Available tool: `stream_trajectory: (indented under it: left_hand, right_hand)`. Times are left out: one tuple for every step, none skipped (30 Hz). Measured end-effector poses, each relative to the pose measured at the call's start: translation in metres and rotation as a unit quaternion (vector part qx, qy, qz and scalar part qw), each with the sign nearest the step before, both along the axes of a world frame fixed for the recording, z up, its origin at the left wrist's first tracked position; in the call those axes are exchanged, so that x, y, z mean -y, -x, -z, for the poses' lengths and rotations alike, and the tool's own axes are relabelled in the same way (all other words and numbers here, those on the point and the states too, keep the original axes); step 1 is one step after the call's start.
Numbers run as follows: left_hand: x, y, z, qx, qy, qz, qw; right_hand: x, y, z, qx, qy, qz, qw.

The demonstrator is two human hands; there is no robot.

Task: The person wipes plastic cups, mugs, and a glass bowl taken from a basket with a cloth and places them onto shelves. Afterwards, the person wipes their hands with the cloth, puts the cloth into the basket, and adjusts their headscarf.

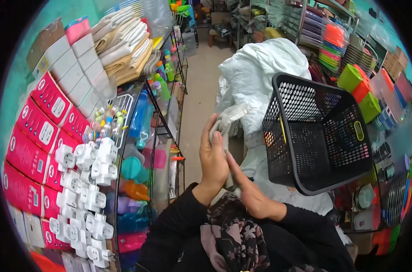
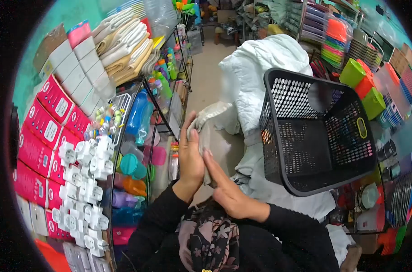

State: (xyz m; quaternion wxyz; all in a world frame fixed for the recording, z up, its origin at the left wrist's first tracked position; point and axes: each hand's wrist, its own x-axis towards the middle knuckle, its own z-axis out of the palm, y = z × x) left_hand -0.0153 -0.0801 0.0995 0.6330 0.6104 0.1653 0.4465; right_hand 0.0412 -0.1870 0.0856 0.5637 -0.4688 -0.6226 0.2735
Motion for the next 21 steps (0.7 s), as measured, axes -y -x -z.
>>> stream_trajectory:
  left_hand:
    - [0.000, -0.007, -0.007, 0.030, 0.063, 0.024, 0.997]
    - [-0.001, -0.013, -0.011, 0.060, 0.124, 0.044, 0.989]
    - [0.000, -0.019, 0.009, 0.034, 0.087, 0.074, 0.993]
    - [0.005, -0.022, 0.016, 0.008, 0.050, 0.100, 0.994]
    - [0.019, -0.031, 0.018, 0.066, -0.005, 0.055, 0.996]
    - [0.028, -0.035, 0.004, 0.122, -0.062, 0.008, 0.991]
    - [0.023, -0.033, 0.007, 0.121, -0.066, -0.017, 0.990]
    - [0.016, -0.031, 0.014, 0.071, -0.082, -0.017, 0.994]
    - [0.008, -0.027, 0.021, 0.020, -0.096, -0.016, 0.995]
    - [-0.001, -0.023, 0.026, -0.032, -0.108, -0.013, 0.994]
    - [-0.022, -0.018, 0.021, -0.034, -0.109, -0.034, 0.993]
    - [-0.052, -0.011, 0.009, -0.004, -0.063, -0.043, 0.997]
    - [-0.068, -0.001, 0.003, 0.026, -0.015, -0.052, 0.998]
    - [-0.069, 0.008, 0.006, 0.024, -0.013, -0.067, 0.997]
    - [-0.068, 0.018, 0.010, 0.010, 0.016, -0.087, 0.996]
    - [-0.066, 0.027, 0.013, -0.003, 0.043, -0.106, 0.993]
    - [-0.064, 0.035, 0.015, -0.014, 0.068, -0.124, 0.990]
    - [-0.060, 0.042, 0.016, -0.014, 0.065, -0.137, 0.988]
    - [-0.052, 0.049, 0.015, -0.017, 0.035, -0.148, 0.988]
    - [-0.043, 0.056, 0.016, -0.020, 0.004, -0.158, 0.987]
    - [-0.033, 0.063, 0.018, -0.024, -0.028, -0.167, 0.985]
  right_hand:
    - [0.002, -0.008, -0.004, 0.023, -0.001, -0.027, 0.999]
    - [0.000, -0.019, -0.004, 0.027, -0.005, -0.036, 0.999]
    - [-0.003, -0.029, -0.002, 0.053, -0.013, 0.011, 0.998]
    - [-0.011, -0.036, -0.002, 0.079, -0.023, 0.054, 0.995]
    - [-0.024, -0.039, -0.009, 0.080, -0.028, 0.033, 0.996]
    - [-0.039, -0.041, -0.021, 0.004, -0.064, 0.085, 0.994]
    - [-0.052, -0.041, -0.028, -0.075, -0.094, 0.135, 0.984]
    - [-0.064, -0.038, -0.027, -0.079, -0.092, 0.109, 0.987]
    - [-0.076, -0.033, -0.021, -0.116, -0.077, 0.101, 0.985]
    - [-0.088, -0.027, -0.015, -0.151, -0.061, 0.094, 0.982]
    - [-0.098, -0.022, -0.011, -0.184, -0.045, 0.088, 0.978]
    - [-0.107, -0.014, -0.009, -0.185, -0.043, 0.069, 0.979]
    - [-0.112, -0.004, -0.005, -0.172, -0.042, 0.022, 0.984]
    - [-0.116, 0.007, -0.001, -0.160, -0.041, -0.024, 0.986]
    - [-0.118, 0.015, 0.004, -0.148, -0.041, -0.068, 0.986]
    - [-0.122, 0.020, 0.007, -0.151, -0.039, -0.081, 0.984]
    - [-0.129, 0.023, 0.007, -0.148, -0.024, -0.089, 0.985]
    - [-0.137, 0.025, 0.007, -0.144, -0.011, -0.097, 0.985]
    - [-0.144, 0.028, 0.007, -0.139, 0.001, -0.104, 0.985]
    - [-0.152, 0.032, 0.010, -0.138, -0.001, -0.116, 0.984]
    - [-0.161, 0.036, 0.015, -0.189, 0.039, -0.120, 0.974]
